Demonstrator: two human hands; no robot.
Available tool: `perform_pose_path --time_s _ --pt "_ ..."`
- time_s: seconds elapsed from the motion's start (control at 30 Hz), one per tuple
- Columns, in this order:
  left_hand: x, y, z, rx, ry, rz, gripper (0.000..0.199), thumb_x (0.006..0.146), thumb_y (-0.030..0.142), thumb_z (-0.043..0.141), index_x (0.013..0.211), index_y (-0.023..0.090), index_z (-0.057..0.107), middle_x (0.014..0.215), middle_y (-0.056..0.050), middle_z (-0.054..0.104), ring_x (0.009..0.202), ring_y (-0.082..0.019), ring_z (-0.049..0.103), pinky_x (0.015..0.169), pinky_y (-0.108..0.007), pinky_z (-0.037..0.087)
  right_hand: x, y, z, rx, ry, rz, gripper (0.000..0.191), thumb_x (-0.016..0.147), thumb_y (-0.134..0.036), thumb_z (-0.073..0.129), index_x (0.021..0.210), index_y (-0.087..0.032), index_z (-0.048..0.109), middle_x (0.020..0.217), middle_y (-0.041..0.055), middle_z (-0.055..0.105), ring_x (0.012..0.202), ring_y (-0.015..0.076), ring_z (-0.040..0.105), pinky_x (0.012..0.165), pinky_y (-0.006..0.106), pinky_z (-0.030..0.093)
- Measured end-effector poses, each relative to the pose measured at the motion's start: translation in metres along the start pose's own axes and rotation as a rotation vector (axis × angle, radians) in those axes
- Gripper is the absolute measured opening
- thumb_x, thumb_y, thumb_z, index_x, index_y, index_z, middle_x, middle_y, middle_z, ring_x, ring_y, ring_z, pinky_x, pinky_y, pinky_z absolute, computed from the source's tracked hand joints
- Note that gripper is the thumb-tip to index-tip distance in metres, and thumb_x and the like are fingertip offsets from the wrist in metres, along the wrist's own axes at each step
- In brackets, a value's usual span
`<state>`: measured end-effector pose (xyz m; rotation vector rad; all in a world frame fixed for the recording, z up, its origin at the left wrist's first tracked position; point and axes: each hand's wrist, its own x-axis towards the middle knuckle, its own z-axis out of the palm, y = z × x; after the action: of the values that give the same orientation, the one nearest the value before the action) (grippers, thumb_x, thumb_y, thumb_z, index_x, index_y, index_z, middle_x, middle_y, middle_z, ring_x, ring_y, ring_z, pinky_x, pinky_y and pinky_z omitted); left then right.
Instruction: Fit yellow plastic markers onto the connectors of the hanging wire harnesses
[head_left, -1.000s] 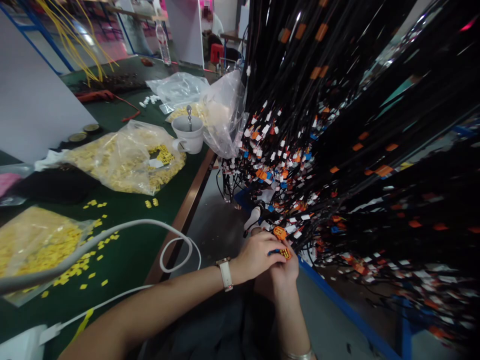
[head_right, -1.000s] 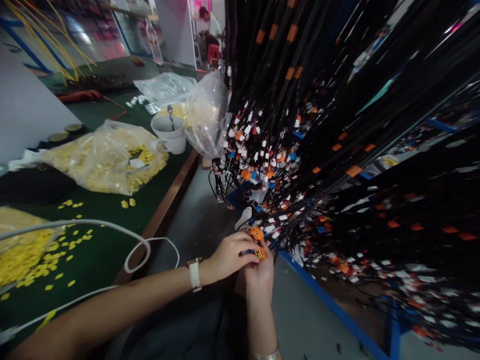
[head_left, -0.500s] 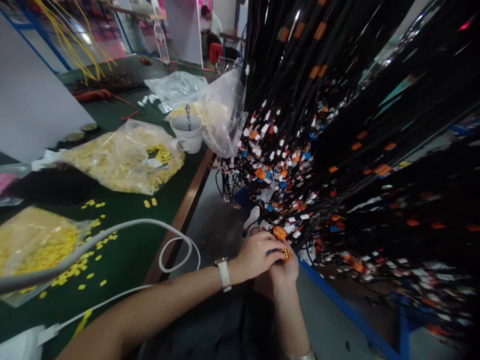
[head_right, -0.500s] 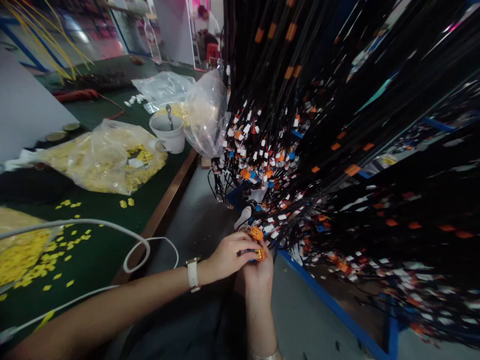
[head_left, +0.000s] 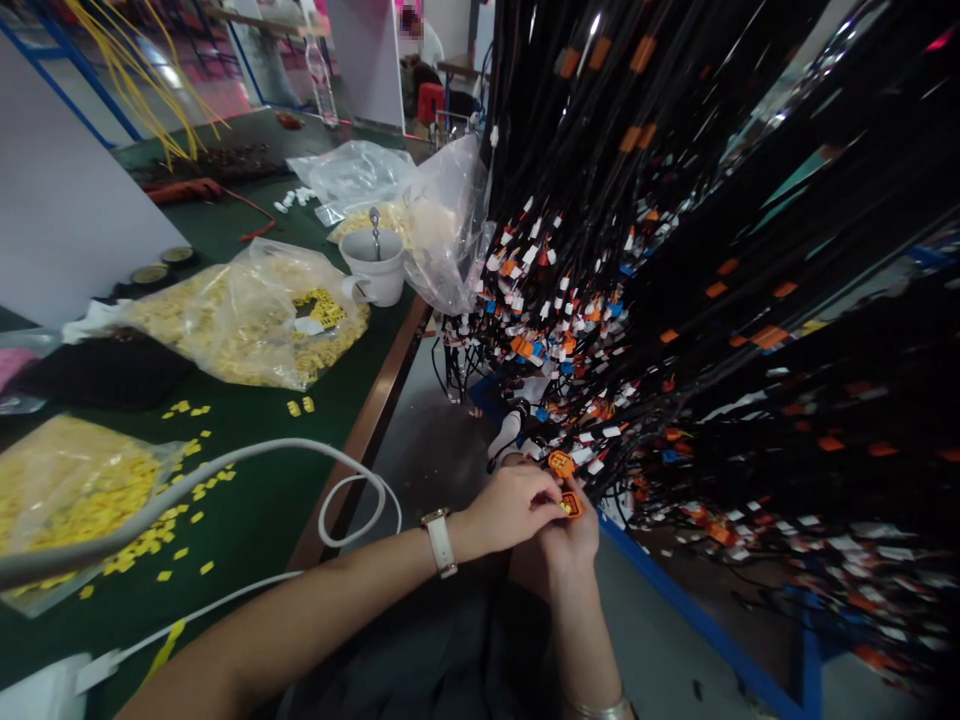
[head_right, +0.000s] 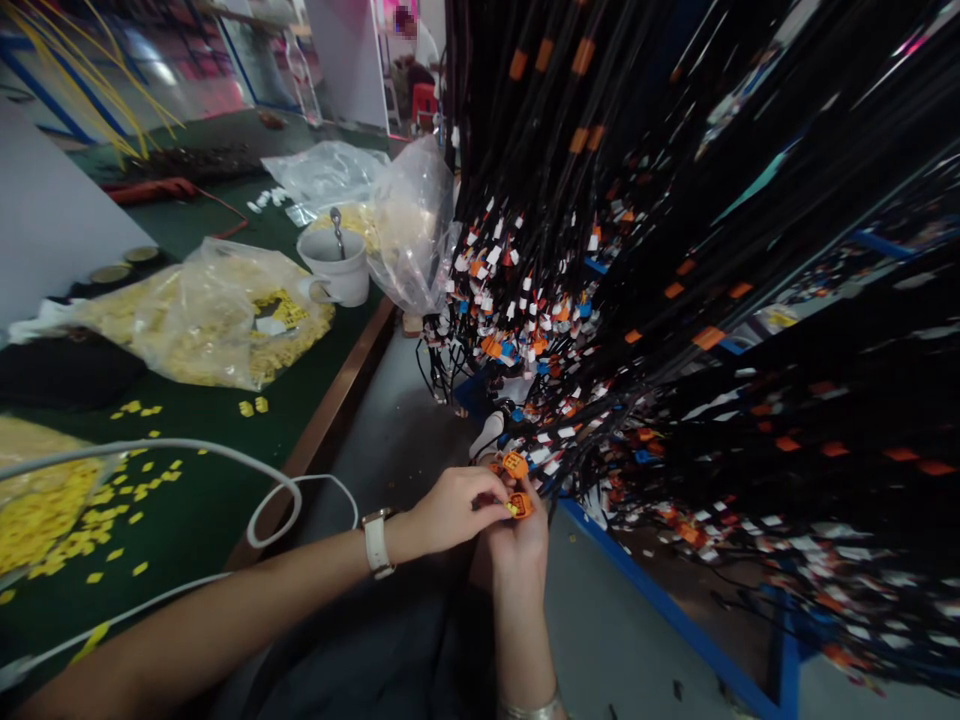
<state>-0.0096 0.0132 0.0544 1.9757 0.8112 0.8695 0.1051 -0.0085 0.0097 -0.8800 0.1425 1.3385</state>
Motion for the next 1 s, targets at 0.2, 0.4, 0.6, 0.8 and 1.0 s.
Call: perform_pose_path --time_s 0.2,0.4,0.6,0.8,1.0 --pt "0.001 0.001 -0.003 -0.027 -0.072 -0.052 0.017 0.078 0.018 0.056 0.088 0.019 0.069 0.091 -0.003 0.070 0.085 -0.016 0.063 0.083 -0.027 0.045 0.005 0.001 -0.006 -0.019 -0.002 -0.023 0.003 0.073 -0.015 0.057 0.073 -0.015 0.060 0.065 -0.0019 0.064 0.062 0.0109 0.062 0.067 0.025 0.054" --pt "0.001 -0.001 0.000 -0.212 0.026 -0.252 0.015 0.074 0.021 0.060 0.084 0.017 0.070 0.088 -0.005 0.069 0.081 -0.017 0.063 0.075 -0.026 0.048 0.003 0.004 -0.003 -0.014 0.051 -0.027 0.008 0.072 -0.017 0.054 0.076 -0.015 0.061 0.068 -0.0005 0.066 0.066 0.0126 0.064 0.068 0.027 0.054" --pt "0.000 0.001 0.008 -0.342 0.070 -0.368 0.016 0.073 0.022 0.060 0.084 0.014 0.069 0.083 -0.006 0.069 0.074 -0.016 0.063 0.069 -0.025 0.049 0.002 0.008 0.002 -0.024 0.077 -0.072 0.008 0.069 -0.017 0.056 0.073 -0.017 0.062 0.067 -0.0014 0.067 0.067 0.0129 0.065 0.068 0.026 0.054" --pt "-0.002 0.003 0.013 -0.334 0.116 -0.414 0.015 0.072 0.025 0.062 0.076 0.014 0.070 0.074 -0.004 0.069 0.067 -0.015 0.061 0.063 -0.024 0.047 0.005 0.012 -0.002 -0.026 0.046 -0.107 0.010 0.069 -0.019 0.056 0.074 -0.016 0.064 0.069 0.0005 0.068 0.067 0.0137 0.064 0.070 0.027 0.053" --pt "-0.005 0.003 0.014 -0.315 0.150 -0.412 0.013 0.072 0.025 0.061 0.072 0.015 0.071 0.074 -0.004 0.069 0.068 -0.015 0.061 0.064 -0.024 0.046 0.005 0.012 -0.001 -0.016 0.035 -0.117 0.004 0.067 -0.019 0.057 0.067 -0.018 0.060 0.057 -0.0029 0.062 0.060 0.0127 0.062 0.068 0.026 0.052"
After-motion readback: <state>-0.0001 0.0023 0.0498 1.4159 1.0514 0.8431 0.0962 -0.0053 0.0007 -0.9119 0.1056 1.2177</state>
